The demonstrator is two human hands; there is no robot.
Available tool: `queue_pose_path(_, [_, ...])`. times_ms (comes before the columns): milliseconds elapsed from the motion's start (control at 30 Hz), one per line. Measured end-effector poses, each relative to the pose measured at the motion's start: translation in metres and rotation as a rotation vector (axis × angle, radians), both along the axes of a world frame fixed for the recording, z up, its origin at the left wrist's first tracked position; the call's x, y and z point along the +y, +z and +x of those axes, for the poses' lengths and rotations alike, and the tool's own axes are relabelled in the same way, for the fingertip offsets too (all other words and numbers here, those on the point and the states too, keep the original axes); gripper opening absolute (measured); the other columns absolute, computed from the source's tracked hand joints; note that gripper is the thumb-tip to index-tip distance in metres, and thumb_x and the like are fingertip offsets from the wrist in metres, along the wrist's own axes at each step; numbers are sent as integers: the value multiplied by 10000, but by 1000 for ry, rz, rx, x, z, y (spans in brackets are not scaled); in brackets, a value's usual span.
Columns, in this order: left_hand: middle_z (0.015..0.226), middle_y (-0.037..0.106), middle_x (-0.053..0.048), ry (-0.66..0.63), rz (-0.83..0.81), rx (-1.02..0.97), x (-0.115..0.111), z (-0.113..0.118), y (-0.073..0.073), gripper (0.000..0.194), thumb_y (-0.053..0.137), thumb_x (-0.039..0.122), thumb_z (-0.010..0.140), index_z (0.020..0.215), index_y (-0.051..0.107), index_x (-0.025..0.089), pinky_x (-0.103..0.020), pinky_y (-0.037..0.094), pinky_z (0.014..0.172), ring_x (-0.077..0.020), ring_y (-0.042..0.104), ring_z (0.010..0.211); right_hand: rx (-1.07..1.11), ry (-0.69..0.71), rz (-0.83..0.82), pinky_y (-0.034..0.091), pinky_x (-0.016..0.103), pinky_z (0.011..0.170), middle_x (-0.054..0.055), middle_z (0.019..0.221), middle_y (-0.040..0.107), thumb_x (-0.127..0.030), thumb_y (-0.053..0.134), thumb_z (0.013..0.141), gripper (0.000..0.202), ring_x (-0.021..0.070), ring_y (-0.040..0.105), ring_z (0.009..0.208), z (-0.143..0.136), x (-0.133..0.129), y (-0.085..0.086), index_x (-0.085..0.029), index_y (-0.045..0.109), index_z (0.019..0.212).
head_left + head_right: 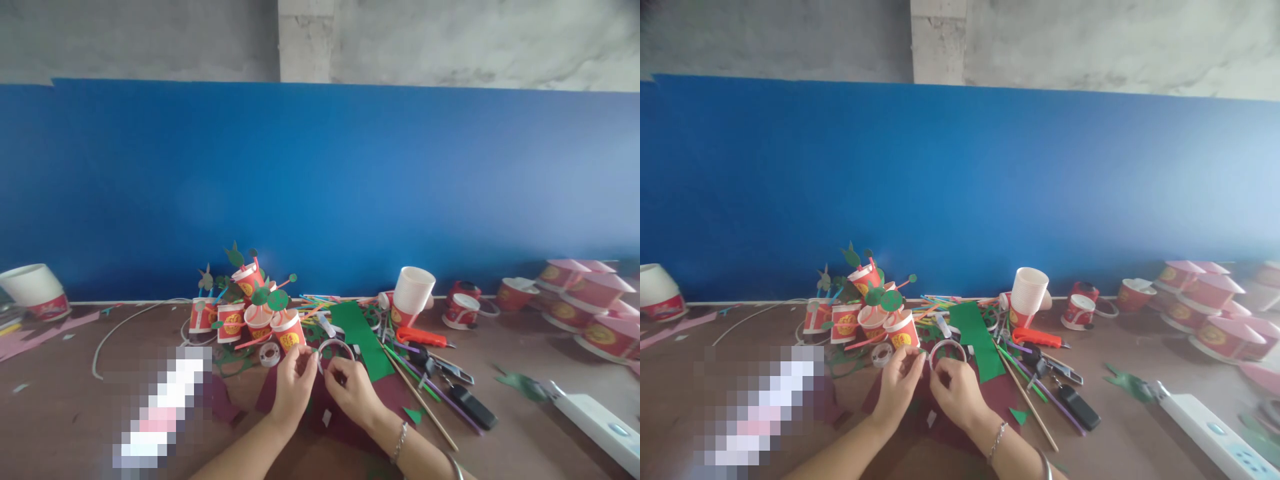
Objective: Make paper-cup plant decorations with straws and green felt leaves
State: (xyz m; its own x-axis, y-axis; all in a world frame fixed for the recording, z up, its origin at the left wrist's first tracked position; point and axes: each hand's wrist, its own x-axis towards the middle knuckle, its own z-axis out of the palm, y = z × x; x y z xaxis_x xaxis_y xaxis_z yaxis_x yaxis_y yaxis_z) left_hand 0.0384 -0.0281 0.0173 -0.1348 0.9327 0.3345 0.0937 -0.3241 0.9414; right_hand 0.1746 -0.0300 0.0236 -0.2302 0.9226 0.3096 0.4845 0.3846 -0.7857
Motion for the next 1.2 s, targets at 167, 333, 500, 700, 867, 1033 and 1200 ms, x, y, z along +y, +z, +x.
queue_pose_path(167, [722, 654, -26, -17, 18, 82, -1, -1, 1, 152, 554, 304, 807, 819, 603, 161, -231, 491, 597, -159, 615, 651, 150, -27, 96, 383, 200, 545, -7, 699, 536, -79, 448, 717, 138, 115, 476, 594, 0, 0, 2, -187, 522, 761])
queue_pose_path(333, [849, 702, -52, -56, 76, 192, -1, -1, 0, 162, 532, 274, 832, 871, 656, 177, -278, 510, 747, -185, 649, 794, 162, -45, 101, 397, 213, 542, 17, 741, 560, -187, 487, 806, 77, 122, 482, 594, 1, 3, 2, -177, 563, 809])
queue_pose_path(500, [917, 680, -65, -23, 205, 303, -2, -3, -1, 194, 475, 232, 868, 950, 647, 197, -306, 505, 796, -190, 634, 870, 187, -52, 95, 400, 214, 539, 3, 666, 531, -226, 502, 815, 119, 123, 476, 580, 2, 6, -1, -175, 540, 714])
queue_pose_path(700, [1219, 509, -124, 357, 446, 490, 9, -22, 10, 300, 462, 173, 855, 1151, 510, 194, -491, 335, 1005, -265, 423, 1197, 229, -99, 58, 387, 221, 516, -5, 621, 517, -265, 514, 809, 136, 123, 459, 545, 2, 6, 0, -183, 527, 701])
queue_pose_path(867, [1200, 533, -140, 456, 444, 547, 23, -32, 11, 357, 422, 138, 863, 1218, 438, 162, -489, 344, 981, -259, 451, 1158, 242, -107, 62, 388, 228, 528, -8, 618, 502, -272, 520, 794, 138, 126, 451, 552, 1, 5, 4, -191, 511, 683])
queue_pose_path(1033, [1075, 592, -117, 428, 502, 606, 18, -32, 6, 310, 412, 103, 843, 1144, 466, 150, -475, 314, 990, -243, 515, 1080, 269, -136, 111, 368, 226, 525, -15, 623, 492, -238, 528, 786, 115, 118, 430, 549, 2, 4, 2, -189, 505, 685])
queue_pose_path(1200, [924, 635, -74, 262, 593, 664, 1, -30, 12, 387, 353, 54, 786, 1141, 467, 156, -415, 385, 873, -205, 590, 866, 424, -245, 241, 396, 247, 584, 12, 717, 529, -261, 520, 810, 102, 142, 477, 628, 11, 5, 8, -196, 497, 736])
